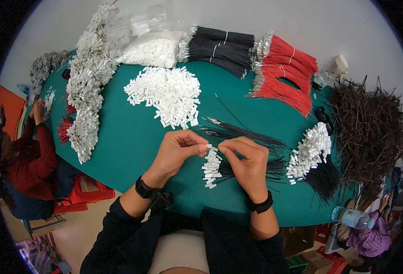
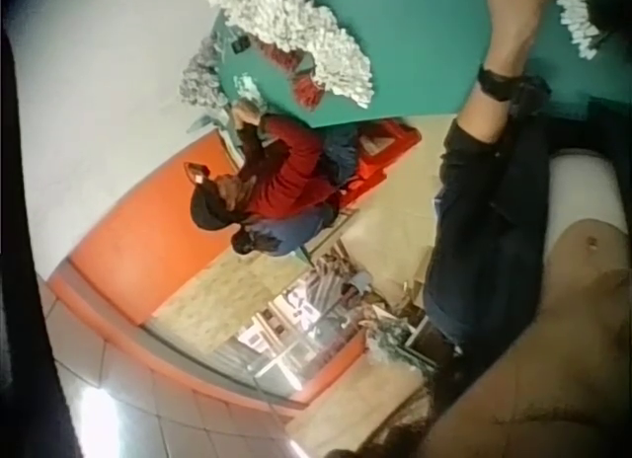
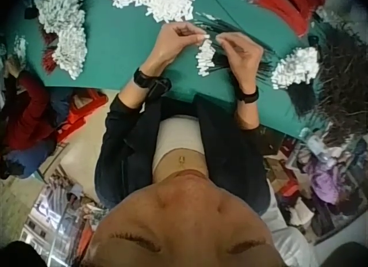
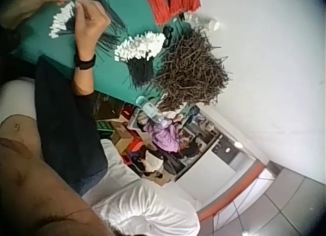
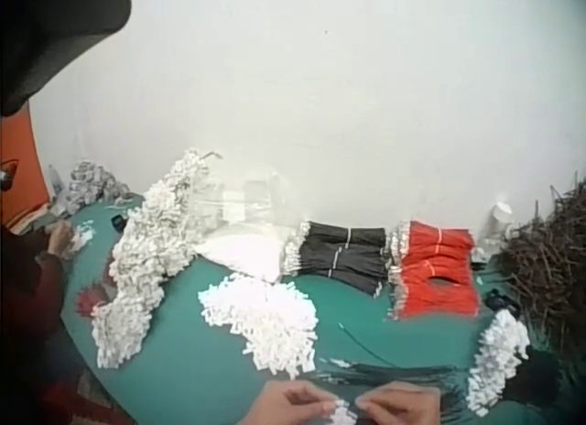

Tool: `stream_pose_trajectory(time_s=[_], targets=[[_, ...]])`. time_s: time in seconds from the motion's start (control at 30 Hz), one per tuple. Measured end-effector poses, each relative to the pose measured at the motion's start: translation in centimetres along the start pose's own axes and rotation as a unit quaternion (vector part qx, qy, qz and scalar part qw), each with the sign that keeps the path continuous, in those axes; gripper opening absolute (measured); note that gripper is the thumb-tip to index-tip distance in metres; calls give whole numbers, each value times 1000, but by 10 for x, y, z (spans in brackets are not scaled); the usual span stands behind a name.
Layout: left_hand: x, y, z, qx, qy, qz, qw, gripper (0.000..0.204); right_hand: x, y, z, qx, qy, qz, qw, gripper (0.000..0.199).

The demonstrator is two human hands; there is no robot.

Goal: The person picks up a white plastic sleeve and slides it onto the end of a black wire by hand. They repeat this process for several wires, then gather the wires together and place them into a pile on the table.

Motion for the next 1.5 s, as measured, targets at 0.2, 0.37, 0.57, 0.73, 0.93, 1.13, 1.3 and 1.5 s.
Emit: stream_pose_trajectory(time_s=[0.2,0.37,0.57,0.73,0.93,1.13,1.3,1.5], targets=[[0,1,0,1,1,1,1000,11,1,2,1,-8,-8,-9,1000,11],[-1,0,2,-23,-7,-8,1000,10,2,3,1,4,-18,-12,1000,10],[1,6,2,-202,21,35,979,9,-1,-13,0,91,45,-94,990,9],[-2,11,2,-359,82,2,930,12,-2,-24,20,194,17,-104,975,10],[-3,-23,20,-542,218,159,796,21,-10,-16,36,278,-18,-44,960,7],[-4,-31,19,-616,188,195,739,28,-10,-10,53,338,-44,-58,938,5],[-10,-31,16,-640,187,206,717,30,-12,-10,54,342,-44,-67,936,5],[-11,-32,14,-638,199,212,713,26,-12,-5,47,303,-49,-66,949,6]])
Point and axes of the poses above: each hand's wrist, its own x-axis away from the middle knuckle, its own y-axis out of the palm, z = x × y, the point moved 3 cm from there along -x, towards the middle knuckle, and after that the axes turned 8 degrees about -x, right-handed, at the moved point
